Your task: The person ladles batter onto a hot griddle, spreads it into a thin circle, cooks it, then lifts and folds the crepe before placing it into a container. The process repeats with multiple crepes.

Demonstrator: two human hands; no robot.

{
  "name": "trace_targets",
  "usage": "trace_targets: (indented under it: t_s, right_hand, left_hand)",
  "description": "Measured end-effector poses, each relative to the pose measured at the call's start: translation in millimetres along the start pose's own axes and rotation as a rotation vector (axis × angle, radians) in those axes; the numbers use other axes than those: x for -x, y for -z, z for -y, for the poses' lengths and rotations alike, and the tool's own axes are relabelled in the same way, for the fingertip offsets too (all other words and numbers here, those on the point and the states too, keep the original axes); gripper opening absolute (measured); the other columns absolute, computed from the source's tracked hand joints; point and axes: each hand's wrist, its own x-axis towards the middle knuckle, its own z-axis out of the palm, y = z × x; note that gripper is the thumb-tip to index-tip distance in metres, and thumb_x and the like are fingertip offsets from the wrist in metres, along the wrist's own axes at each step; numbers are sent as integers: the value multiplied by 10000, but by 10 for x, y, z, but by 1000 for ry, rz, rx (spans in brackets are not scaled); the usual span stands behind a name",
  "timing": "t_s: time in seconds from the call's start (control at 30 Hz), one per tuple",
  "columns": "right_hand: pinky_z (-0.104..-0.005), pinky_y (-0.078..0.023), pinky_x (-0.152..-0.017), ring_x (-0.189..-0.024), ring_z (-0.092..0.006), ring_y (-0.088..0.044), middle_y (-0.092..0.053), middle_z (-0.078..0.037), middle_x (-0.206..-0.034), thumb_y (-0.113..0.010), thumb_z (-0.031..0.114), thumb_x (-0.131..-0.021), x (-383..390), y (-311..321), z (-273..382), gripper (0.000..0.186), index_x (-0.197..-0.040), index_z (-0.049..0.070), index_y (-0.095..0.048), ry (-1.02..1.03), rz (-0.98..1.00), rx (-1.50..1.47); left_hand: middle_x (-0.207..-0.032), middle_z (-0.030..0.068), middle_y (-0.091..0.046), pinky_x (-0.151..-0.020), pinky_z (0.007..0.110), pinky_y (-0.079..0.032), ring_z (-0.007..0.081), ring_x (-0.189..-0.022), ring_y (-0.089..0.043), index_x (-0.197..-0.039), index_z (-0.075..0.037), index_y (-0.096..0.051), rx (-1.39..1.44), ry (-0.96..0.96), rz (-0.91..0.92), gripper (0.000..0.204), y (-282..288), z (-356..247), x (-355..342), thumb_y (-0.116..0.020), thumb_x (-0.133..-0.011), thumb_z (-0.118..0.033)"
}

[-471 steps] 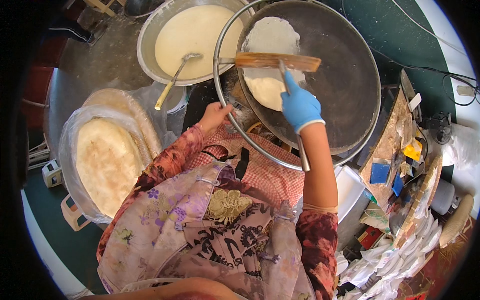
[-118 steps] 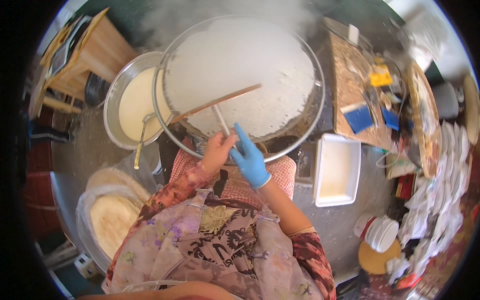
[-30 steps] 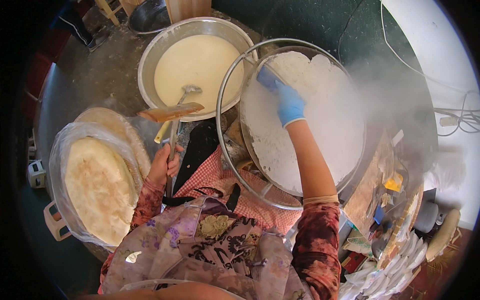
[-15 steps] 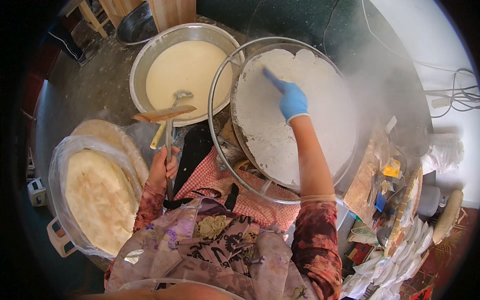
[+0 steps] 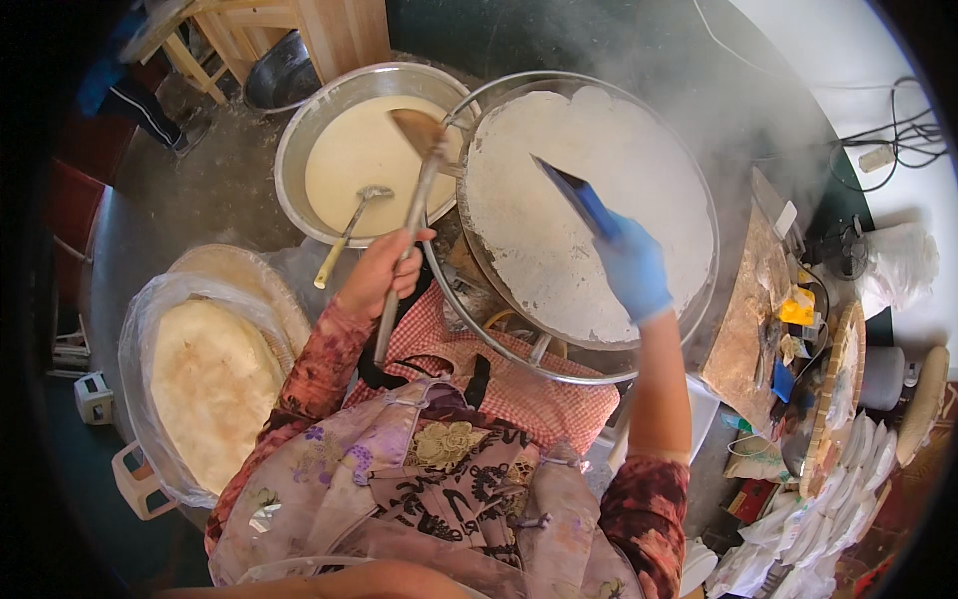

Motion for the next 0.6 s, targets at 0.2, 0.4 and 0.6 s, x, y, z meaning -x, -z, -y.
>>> trace_targets:
  t_s: [0.2, 0.4, 0.6]
  right_hand:
    - [-210, -440, -733, -812, -119, -574, -619, -74, -916, -595, -77, -757, 1006, 937, 339, 364, -1105, 29, -584, 76, -253, -33]
    - [-282, -467, -759, -858, -217, -625, -630, -158, -959, -579, -63, -754, 1794, 1427, 59, 343, -1082, 33, -585, -153, -359, 150]
    - [-307, -470, -699, -744, -253, -610, -615, -164, -867, -611, 19, -760, 2782, 1471, -505, 288, -1047, 37, -588, -325, -389, 409]
  left_hand:
    - [-602, -62, -360, -388, 180, -295, 30, -451, -330, -1113, -40, -461, -185, 247, 206, 292, -876, 180, -357, -420, -942, -272]
    - [-597, -62, -370, -382, 182, -308, 32, -452, -346, -1089, -31, -460, -224, 386, 469, 281, -1845, 771, -479, -399, -949, -267]
    - [-593, -56, -371, -369, 186, -304, 37, -423, -328, -1075, -19, -458, -178, 570, 734, 300, -2553, 1409, -422, -398, -949, -284]
